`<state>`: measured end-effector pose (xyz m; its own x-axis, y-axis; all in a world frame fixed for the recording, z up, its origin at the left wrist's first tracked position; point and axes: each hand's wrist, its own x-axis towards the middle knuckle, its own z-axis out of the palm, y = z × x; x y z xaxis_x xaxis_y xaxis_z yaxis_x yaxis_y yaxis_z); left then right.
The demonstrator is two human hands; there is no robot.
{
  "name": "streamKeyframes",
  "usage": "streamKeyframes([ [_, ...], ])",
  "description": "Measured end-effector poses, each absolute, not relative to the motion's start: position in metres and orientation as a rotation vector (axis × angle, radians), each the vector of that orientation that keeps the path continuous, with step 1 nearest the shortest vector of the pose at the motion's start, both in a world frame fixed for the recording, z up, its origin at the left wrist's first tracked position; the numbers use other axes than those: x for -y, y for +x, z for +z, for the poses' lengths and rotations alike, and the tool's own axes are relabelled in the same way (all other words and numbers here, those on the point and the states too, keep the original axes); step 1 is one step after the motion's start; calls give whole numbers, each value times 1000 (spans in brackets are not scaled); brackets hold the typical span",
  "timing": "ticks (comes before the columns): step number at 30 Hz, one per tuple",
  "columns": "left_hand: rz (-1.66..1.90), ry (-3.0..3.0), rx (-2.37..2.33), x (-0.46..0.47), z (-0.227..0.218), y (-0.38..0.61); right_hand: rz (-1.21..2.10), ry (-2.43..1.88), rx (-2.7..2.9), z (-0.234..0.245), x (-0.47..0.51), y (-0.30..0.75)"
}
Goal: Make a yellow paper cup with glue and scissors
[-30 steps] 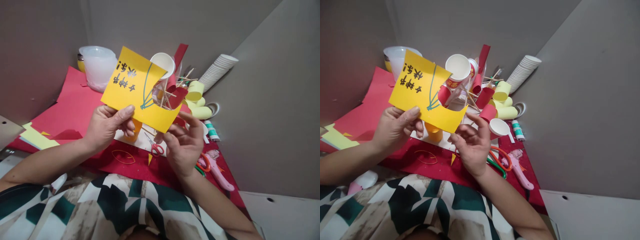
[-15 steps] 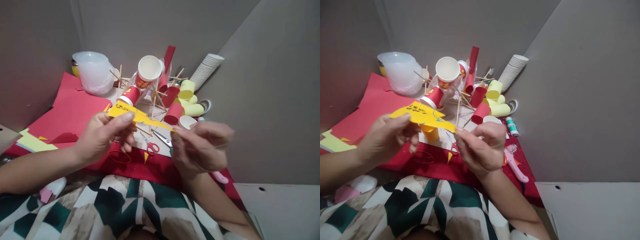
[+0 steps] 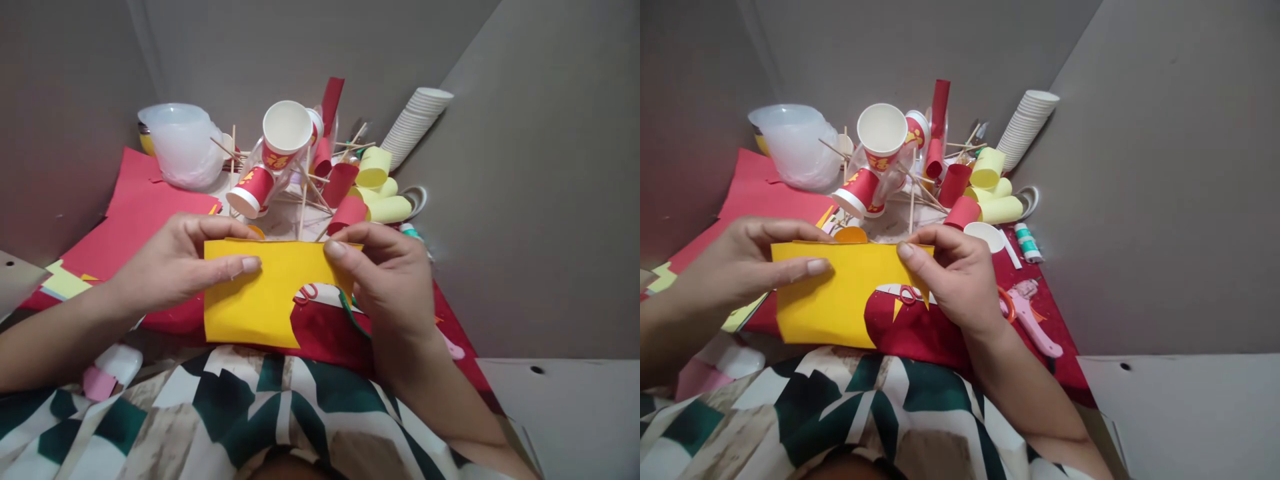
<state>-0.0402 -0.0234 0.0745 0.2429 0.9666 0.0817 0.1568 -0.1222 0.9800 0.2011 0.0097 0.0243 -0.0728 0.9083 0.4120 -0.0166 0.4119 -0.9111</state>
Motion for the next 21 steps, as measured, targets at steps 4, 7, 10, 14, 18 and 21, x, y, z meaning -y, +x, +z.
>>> streamKeyframes([
  [4,1006,1292,-1054,13,65,-39,1145,-905,1404,24,-15,195],
  [7,983,1226,-1057,8,62,-38,1335,-910,1388,25,-16,193],
  [10,982,1256,-1059,2,55,-38,1421,-884,1376,22,-20,191],
  [14,1036,1308,-1021,-3,43,-42,1383,-878,1402,16,-24,190],
  [18,1043,1322,-1054,-2,40,-45,1403,-922,1381,15,-24,189],
  [21,981,1247,-1062,-3,42,-45,1444,-946,1345,16,-24,187],
])
